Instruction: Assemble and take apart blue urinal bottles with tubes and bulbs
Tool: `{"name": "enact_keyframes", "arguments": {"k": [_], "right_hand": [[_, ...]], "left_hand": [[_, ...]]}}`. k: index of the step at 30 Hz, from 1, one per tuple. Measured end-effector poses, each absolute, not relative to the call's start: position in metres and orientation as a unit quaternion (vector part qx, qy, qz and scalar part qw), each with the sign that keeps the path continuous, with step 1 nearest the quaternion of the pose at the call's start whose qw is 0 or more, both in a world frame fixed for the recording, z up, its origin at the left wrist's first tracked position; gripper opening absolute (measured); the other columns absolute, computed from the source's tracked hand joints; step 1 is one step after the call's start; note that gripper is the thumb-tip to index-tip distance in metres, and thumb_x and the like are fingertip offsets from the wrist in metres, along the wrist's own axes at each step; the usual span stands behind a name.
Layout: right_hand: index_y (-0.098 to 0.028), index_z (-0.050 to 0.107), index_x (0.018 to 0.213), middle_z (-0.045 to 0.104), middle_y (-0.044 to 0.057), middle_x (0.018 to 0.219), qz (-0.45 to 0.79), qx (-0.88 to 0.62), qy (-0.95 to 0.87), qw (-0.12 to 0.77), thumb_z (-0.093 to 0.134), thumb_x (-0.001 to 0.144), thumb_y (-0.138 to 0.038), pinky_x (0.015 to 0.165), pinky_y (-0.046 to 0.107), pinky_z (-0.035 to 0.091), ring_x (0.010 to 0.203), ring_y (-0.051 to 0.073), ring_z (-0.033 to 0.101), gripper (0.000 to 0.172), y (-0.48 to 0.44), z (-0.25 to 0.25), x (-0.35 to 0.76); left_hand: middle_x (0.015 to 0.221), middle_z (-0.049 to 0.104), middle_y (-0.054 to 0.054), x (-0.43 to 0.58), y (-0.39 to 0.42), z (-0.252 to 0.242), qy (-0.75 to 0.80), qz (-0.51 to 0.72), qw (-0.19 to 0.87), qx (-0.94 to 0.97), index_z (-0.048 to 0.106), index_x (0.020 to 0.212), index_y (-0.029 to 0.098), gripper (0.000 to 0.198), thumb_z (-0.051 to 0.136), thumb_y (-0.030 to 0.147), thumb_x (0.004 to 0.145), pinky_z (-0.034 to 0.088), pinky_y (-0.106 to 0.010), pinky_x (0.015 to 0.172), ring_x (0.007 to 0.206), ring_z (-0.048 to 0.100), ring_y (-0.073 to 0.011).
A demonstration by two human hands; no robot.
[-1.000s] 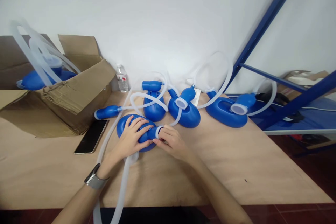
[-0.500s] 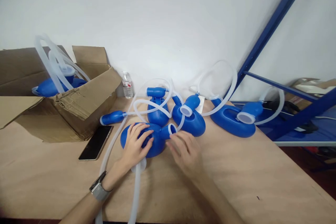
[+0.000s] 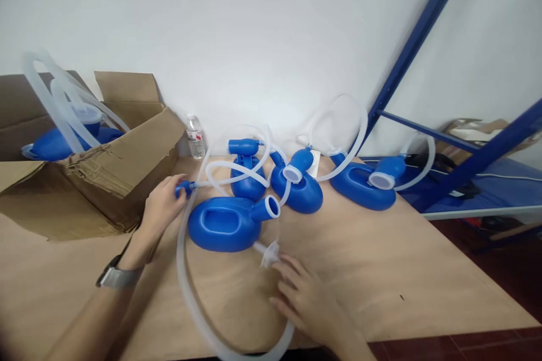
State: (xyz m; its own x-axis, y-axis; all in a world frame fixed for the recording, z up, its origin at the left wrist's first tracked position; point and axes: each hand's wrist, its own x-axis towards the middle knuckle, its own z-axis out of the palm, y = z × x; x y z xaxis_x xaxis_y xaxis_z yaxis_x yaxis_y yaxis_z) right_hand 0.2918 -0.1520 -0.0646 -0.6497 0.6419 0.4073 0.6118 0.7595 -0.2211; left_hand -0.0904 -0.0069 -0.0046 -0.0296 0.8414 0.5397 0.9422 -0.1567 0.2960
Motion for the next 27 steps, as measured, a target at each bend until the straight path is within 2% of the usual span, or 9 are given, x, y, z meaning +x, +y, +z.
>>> {"name": "enact_keyframes", "arguments": {"k": [3, 5, 7, 9, 12, 14, 18, 23, 27], "right_hand": [[-0.024, 0.067, 0.089, 0.064, 0.012, 0.141, 0.042, -0.436, -0.861, 0.257, 0.057, 0.102, -0.027, 0.088, 0.042, 0.066, 0.114, 0.028, 0.073, 0.016, -0.151, -0.069, 0.321], [-0.025, 0.066, 0.094, 0.065, 0.012, 0.138, 0.046, -0.479, -0.829, 0.286, 0.057, 0.102, -0.027, 0.089, 0.040, 0.067, 0.114, 0.028, 0.073, 0.012, -0.146, -0.076, 0.331], [-0.025, 0.066, 0.108, 0.065, 0.012, 0.135, 0.040, -0.495, -0.811, 0.309, 0.056, 0.102, -0.027, 0.095, 0.042, 0.065, 0.120, 0.028, 0.070, 0.012, -0.136, -0.083, 0.338], [-0.025, 0.065, 0.117, 0.064, 0.013, 0.135, 0.038, -0.497, -0.807, 0.318, 0.053, 0.103, -0.026, 0.100, 0.043, 0.062, 0.123, 0.027, 0.069, 0.019, -0.122, -0.087, 0.345], [-0.022, 0.069, 0.108, 0.063, 0.015, 0.137, 0.045, -0.496, -0.807, 0.317, 0.049, 0.105, -0.030, 0.103, 0.045, 0.060, 0.126, 0.028, 0.067, 0.021, -0.098, -0.087, 0.355], [-0.021, 0.071, 0.104, 0.061, 0.016, 0.138, 0.055, -0.507, -0.801, 0.315, 0.049, 0.106, -0.035, 0.107, 0.048, 0.057, 0.129, 0.030, 0.065, 0.026, -0.085, -0.086, 0.359], [-0.022, 0.073, 0.108, 0.058, 0.015, 0.144, 0.102, -0.548, -0.772, 0.307, 0.050, 0.105, -0.046, 0.113, 0.053, 0.051, 0.132, 0.032, 0.062, 0.033, -0.082, -0.079, 0.352], [-0.030, 0.065, 0.137, 0.042, 0.010, 0.162, 0.146, -0.592, -0.729, 0.312, 0.047, 0.105, -0.053, 0.122, 0.056, 0.040, 0.149, 0.033, 0.044, 0.043, -0.119, -0.074, 0.328], [-0.032, 0.055, 0.149, 0.034, 0.008, 0.167, 0.103, -0.611, -0.696, 0.362, 0.046, 0.106, -0.050, 0.124, 0.062, 0.034, 0.157, 0.035, 0.028, 0.048, -0.158, -0.074, 0.309]], "left_hand": [[0.146, 0.057, -0.023, -0.126, 0.013, -0.022, -0.649, -0.172, 0.077, -0.737, 0.051, 0.146, 0.013, 0.057, 0.049, 0.023, 0.090, 0.050, -0.053, 0.102, 0.133, 0.055, -0.0393], [0.151, 0.052, -0.024, -0.134, 0.020, -0.035, -0.644, -0.126, 0.086, -0.750, 0.045, 0.151, 0.014, 0.061, 0.050, 0.027, 0.092, 0.044, -0.058, 0.108, 0.138, 0.050, -0.0404], [0.147, 0.054, -0.024, -0.135, 0.021, -0.045, -0.648, -0.114, 0.102, -0.746, 0.045, 0.152, 0.014, 0.059, 0.049, 0.029, 0.095, 0.040, -0.061, 0.110, 0.134, 0.052, -0.0410], [0.144, 0.057, -0.024, -0.134, 0.020, -0.049, -0.649, -0.120, 0.112, -0.743, 0.047, 0.151, 0.015, 0.055, 0.046, 0.032, 0.099, 0.042, -0.060, 0.106, 0.128, 0.055, -0.0417], [0.145, 0.057, -0.023, -0.131, 0.015, -0.042, -0.653, -0.169, 0.130, -0.727, 0.048, 0.152, 0.016, 0.056, 0.045, 0.040, 0.102, 0.045, -0.058, 0.100, 0.123, 0.056, -0.0425], [0.147, 0.057, -0.022, -0.128, 0.011, -0.032, -0.655, -0.220, 0.156, -0.706, 0.047, 0.153, 0.017, 0.058, 0.046, 0.045, 0.102, 0.042, -0.058, 0.101, 0.126, 0.055, -0.0422], [0.148, 0.058, -0.021, -0.115, -0.002, -0.005, -0.634, -0.264, 0.203, -0.698, 0.049, 0.152, 0.016, 0.057, 0.047, 0.046, 0.103, 0.039, -0.055, 0.103, 0.128, 0.053, -0.0409], [0.142, 0.062, -0.023, -0.087, -0.029, 0.036, -0.660, -0.213, 0.221, -0.685, 0.053, 0.148, 0.012, 0.056, 0.050, 0.043, 0.101, 0.040, -0.050, 0.093, 0.117, 0.060, -0.0406], [0.128, 0.069, -0.022, -0.064, -0.058, 0.070, -0.699, -0.159, 0.215, -0.663, 0.054, 0.144, 0.013, 0.056, 0.052, 0.048, 0.100, 0.043, -0.044, 0.080, 0.103, 0.067, -0.0392]]}}
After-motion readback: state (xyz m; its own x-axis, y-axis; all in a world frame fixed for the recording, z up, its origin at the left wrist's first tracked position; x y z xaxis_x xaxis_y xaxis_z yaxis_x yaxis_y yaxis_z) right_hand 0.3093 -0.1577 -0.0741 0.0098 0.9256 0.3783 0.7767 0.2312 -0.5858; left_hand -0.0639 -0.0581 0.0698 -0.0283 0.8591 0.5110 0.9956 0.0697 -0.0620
